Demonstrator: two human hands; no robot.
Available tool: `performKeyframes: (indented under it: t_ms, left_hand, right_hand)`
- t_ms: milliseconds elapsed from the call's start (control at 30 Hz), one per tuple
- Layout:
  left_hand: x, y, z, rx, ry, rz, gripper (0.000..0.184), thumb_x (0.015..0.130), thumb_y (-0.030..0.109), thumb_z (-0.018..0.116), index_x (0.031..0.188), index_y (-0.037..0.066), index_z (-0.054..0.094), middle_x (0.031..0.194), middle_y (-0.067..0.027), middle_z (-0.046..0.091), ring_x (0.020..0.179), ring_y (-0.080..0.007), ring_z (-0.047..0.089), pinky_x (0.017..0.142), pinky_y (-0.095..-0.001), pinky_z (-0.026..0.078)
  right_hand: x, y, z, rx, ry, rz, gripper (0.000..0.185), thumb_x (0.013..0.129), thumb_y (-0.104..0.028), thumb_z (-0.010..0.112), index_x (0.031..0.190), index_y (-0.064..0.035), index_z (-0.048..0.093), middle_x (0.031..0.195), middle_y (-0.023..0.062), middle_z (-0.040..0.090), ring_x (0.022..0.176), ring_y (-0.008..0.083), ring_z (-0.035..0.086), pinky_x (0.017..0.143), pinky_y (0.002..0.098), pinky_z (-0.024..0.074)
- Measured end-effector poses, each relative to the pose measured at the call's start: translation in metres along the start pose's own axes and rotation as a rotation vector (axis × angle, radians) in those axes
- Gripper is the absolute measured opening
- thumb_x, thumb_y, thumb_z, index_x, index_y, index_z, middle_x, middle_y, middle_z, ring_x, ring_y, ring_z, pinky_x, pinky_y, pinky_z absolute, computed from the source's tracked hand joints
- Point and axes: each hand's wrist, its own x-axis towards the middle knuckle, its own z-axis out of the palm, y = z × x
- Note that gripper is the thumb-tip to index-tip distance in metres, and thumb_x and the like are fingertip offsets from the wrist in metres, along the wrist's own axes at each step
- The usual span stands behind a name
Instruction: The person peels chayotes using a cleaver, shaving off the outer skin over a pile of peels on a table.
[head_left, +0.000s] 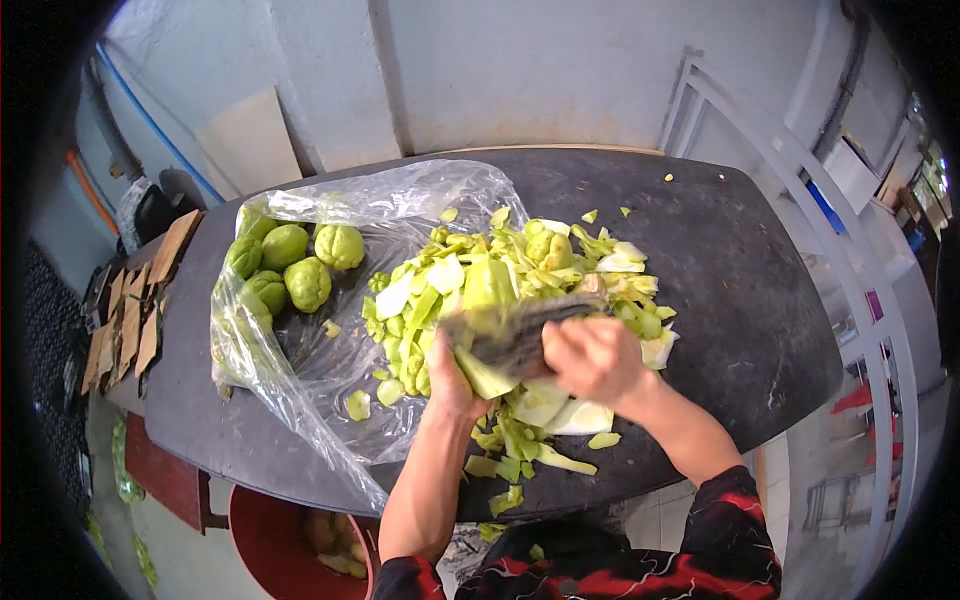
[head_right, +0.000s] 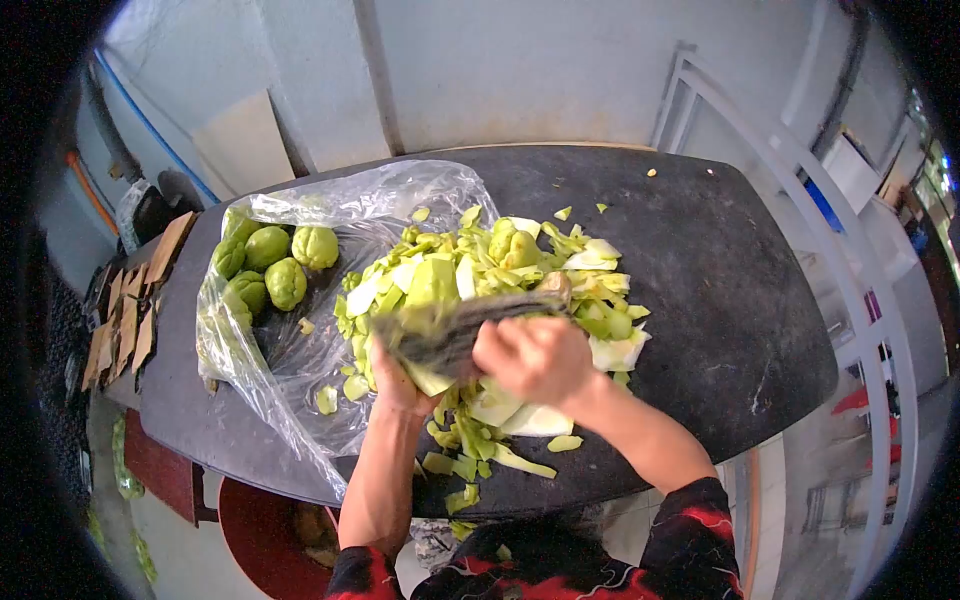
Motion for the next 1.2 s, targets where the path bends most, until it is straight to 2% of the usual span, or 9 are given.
performKeyframes:
  t_ms: [167, 200, 333, 500, 700, 833, 900, 1067, 1200]
  left_hand:
    - [0.000, -0.002, 0.008, 0.025, 0.062, 0.034, 0.056, 0.085, 0.035, 0.055, 0.131, 0.005, 0.050, 0.114, -0.0156, 0.063, 0.102, -0.0286, 0.063, 0.088, -0.0428, 0.054]
    - [-0.001, 0.000, 0.004, 0.010, 0.063, -0.013, 0.056, 0.086, 0.037, 0.054, 0.131, 0.005, 0.051, 0.115, -0.0160, 0.063, 0.104, -0.0292, 0.062, 0.090, -0.0435, 0.053]
    - [0.003, 0.007, 0.004, -0.144, -0.036, -0.092, 0.057, 0.086, 0.040, 0.054, 0.130, 0.003, 0.053, 0.115, -0.0161, 0.064, 0.101, -0.0304, 0.064, 0.092, -0.0438, 0.052]
    - [-0.002, 0.006, 0.011, 0.063, -0.029, 0.017, 0.057, 0.086, 0.040, 0.054, 0.129, 0.002, 0.052, 0.115, -0.0154, 0.063, 0.097, -0.0288, 0.065, 0.084, -0.0417, 0.056]
    - [0.004, 0.003, -0.008, -0.089, -0.017, -0.063, 0.057, 0.085, 0.041, 0.056, 0.127, 0.003, 0.054, 0.109, -0.0155, 0.064, 0.098, -0.0307, 0.064, 0.085, -0.0437, 0.055]
    - [-0.001, 0.005, 0.012, 0.047, -0.039, -0.006, 0.059, 0.084, 0.040, 0.057, 0.130, 0.004, 0.052, 0.109, -0.0163, 0.065, 0.099, -0.0317, 0.065, 0.082, -0.0431, 0.057]
    - [0.002, -0.003, 0.014, 0.105, 0.032, 0.106, 0.061, 0.084, 0.049, 0.053, 0.126, 0.005, 0.055, 0.111, -0.0180, 0.064, 0.086, -0.0364, 0.067, 0.060, -0.0470, 0.055]
    - [0.005, 0.008, 0.008, -0.120, 0.103, 0.112, 0.060, 0.089, 0.050, 0.047, 0.131, 0.007, 0.055, 0.118, -0.0160, 0.064, 0.108, -0.0311, 0.061, 0.090, -0.0501, 0.051]
    - [0.011, 0.009, -0.006, -0.279, 0.008, 0.196, 0.058, 0.093, 0.049, 0.044, 0.130, 0.005, 0.056, 0.118, -0.0208, 0.064, 0.105, -0.0336, 0.062, 0.092, -0.0501, 0.051]
  right_hand:
    - [-0.018, 0.016, 0.004, 0.015, -0.089, 0.102, 0.026, 0.065, -0.002, 0.066, 0.090, 0.0019, 0.059, 0.062, 0.0057, 0.055, 0.046, 0.0198, 0.057, 0.040, 0.0324, 0.0454]
    - [-0.004, 0.004, -0.008, 0.026, -0.028, 0.022, 0.007, 0.079, -0.005, 0.061, 0.085, -0.0034, 0.058, 0.059, 0.0013, 0.051, 0.045, 0.0125, 0.057, 0.038, 0.0281, 0.0480]
    - [-0.002, -0.011, -0.007, 0.046, 0.037, -0.095, 0.010, 0.078, -0.006, 0.061, 0.088, -0.0029, 0.060, 0.061, 0.0010, 0.054, 0.049, 0.0126, 0.059, 0.041, 0.0276, 0.0476]
    - [-0.017, 0.034, 0.019, -0.038, -0.063, 0.155, 0.022, 0.066, 0.000, 0.065, 0.087, 0.0027, 0.060, 0.062, 0.0070, 0.055, 0.047, 0.0236, 0.058, 0.042, 0.0340, 0.0470]
    - [-0.003, -0.006, -0.002, 0.065, 0.060, -0.083, 0.005, 0.080, -0.006, 0.060, 0.083, -0.0065, 0.057, 0.059, 0.0016, 0.052, 0.046, 0.0157, 0.058, 0.041, 0.0303, 0.0487]
    - [-0.017, 0.034, 0.021, -0.073, -0.170, 0.273, 0.018, 0.073, -0.002, 0.067, 0.086, -0.0034, 0.054, 0.066, 0.0084, 0.059, 0.051, 0.0256, 0.062, 0.044, 0.0365, 0.0494]
    - [-0.020, 0.033, 0.017, -0.005, -0.064, 0.264, 0.019, 0.072, -0.001, 0.068, 0.083, -0.0040, 0.053, 0.066, 0.0093, 0.058, 0.052, 0.0267, 0.062, 0.045, 0.0369, 0.0485]
    - [-0.010, 0.013, 0.005, 0.108, -0.025, 0.154, 0.021, 0.071, -0.004, 0.071, 0.085, -0.0010, 0.056, 0.063, 0.0074, 0.057, 0.051, 0.0258, 0.060, 0.045, 0.0354, 0.0478]
    - [0.000, -0.009, -0.006, 0.018, 0.064, -0.093, 0.010, 0.078, -0.004, 0.063, 0.085, -0.0009, 0.057, 0.060, 0.0009, 0.048, 0.051, 0.0139, 0.057, 0.043, 0.0287, 0.0468]
